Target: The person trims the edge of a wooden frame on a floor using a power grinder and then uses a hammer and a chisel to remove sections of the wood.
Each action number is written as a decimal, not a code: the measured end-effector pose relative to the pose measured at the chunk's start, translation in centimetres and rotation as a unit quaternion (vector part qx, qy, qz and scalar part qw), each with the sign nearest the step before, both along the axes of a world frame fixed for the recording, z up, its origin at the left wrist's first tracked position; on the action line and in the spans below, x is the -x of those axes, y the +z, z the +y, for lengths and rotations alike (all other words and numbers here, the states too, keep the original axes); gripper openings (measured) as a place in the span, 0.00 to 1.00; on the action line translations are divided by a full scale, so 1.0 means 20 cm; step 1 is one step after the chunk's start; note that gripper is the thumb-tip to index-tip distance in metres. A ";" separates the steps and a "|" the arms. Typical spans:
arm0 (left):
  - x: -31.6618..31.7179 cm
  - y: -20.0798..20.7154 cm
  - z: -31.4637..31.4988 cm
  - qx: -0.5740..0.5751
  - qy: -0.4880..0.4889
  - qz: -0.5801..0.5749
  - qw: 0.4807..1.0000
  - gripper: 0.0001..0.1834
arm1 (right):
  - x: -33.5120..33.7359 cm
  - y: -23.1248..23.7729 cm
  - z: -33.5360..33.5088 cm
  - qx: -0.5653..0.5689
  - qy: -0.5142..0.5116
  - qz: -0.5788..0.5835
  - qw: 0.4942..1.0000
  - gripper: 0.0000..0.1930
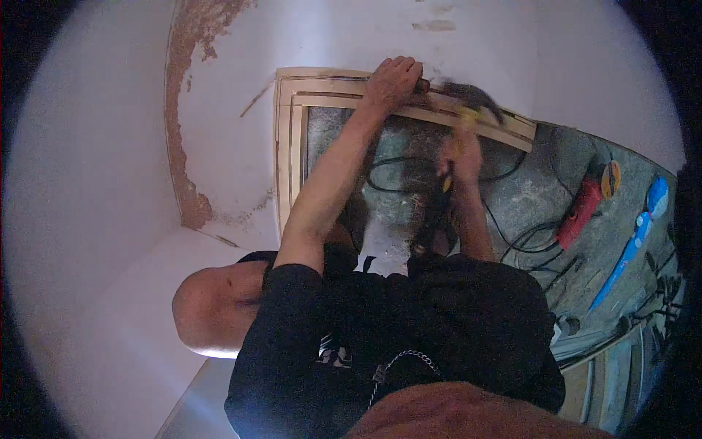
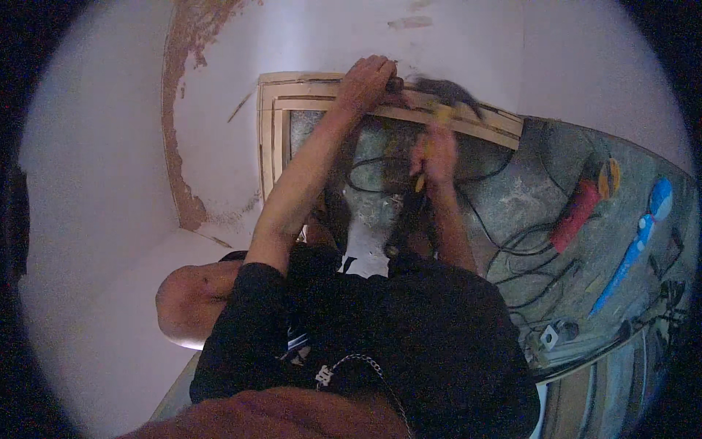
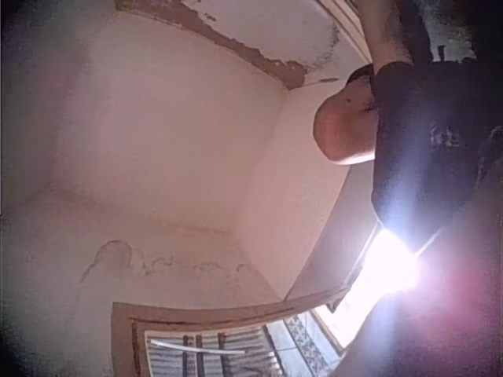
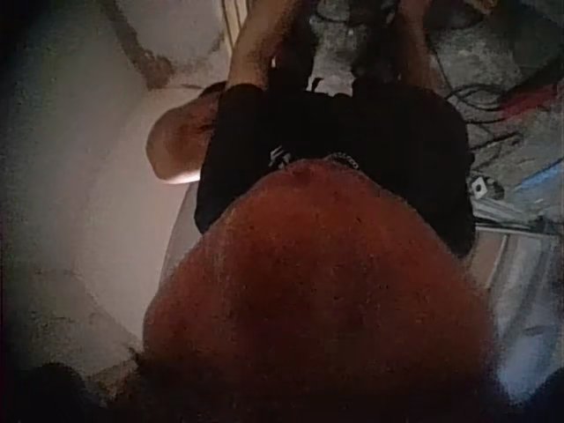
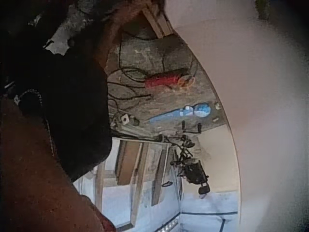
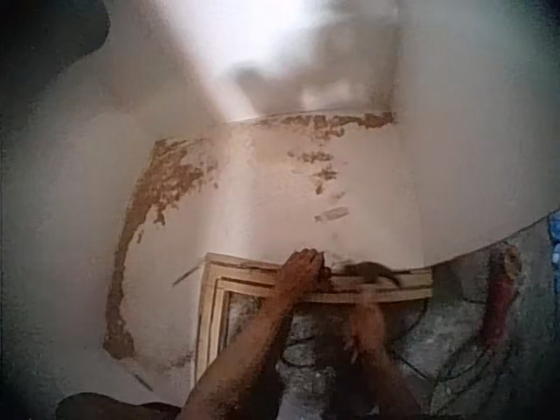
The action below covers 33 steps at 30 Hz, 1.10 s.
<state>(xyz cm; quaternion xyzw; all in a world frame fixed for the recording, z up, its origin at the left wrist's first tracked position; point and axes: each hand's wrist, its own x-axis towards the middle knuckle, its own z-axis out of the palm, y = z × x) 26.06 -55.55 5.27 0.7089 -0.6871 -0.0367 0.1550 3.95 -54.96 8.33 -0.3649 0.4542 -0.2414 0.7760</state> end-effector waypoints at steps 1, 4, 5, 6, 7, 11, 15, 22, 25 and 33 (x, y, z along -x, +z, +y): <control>-0.01 -0.01 0.01 0.010 0.005 -0.008 1.000 0.31 | -0.01 0.01 0.00 -0.022 0.007 -0.029 0.999 0.16; 0.03 0.03 -0.01 -0.003 -0.012 0.021 1.000 0.29 | 0.02 0.01 0.00 -0.051 -0.028 -0.072 0.996 0.15; 0.02 0.02 0.00 -0.001 -0.009 0.014 1.000 0.29 | 0.02 0.01 0.02 -0.036 -0.058 -0.075 0.995 0.15; 0.00 0.01 0.01 0.000 -0.007 0.006 1.000 0.29 | 0.01 0.01 0.02 -0.021 -0.089 -0.077 0.993 0.15; -0.02 0.00 0.02 0.001 -0.005 -0.002 1.000 0.29 | 0.01 0.00 0.02 -0.020 -0.097 -0.083 0.992 0.15; 0.00 0.00 0.04 0.035 0.022 0.014 0.999 0.28 | -0.08 0.03 0.01 -0.062 -0.016 -0.059 0.996 0.16; -0.21 0.05 0.10 0.023 0.041 0.009 0.999 0.27 | -0.12 -0.01 0.07 -0.023 0.011 -0.081 0.996 0.15; -0.23 0.10 0.16 0.075 0.014 0.007 0.997 0.24 | -0.08 0.05 -0.03 -0.026 -0.062 -0.098 0.993 0.17; -0.16 0.13 0.15 0.094 -0.021 0.032 0.995 0.23 | -0.09 0.10 -0.01 -0.049 -0.064 -0.101 0.992 0.18; 0.01 0.24 0.09 0.177 0.004 0.131 0.975 0.21 | 0.05 0.04 -0.08 -0.020 -0.084 -0.096 0.992 0.17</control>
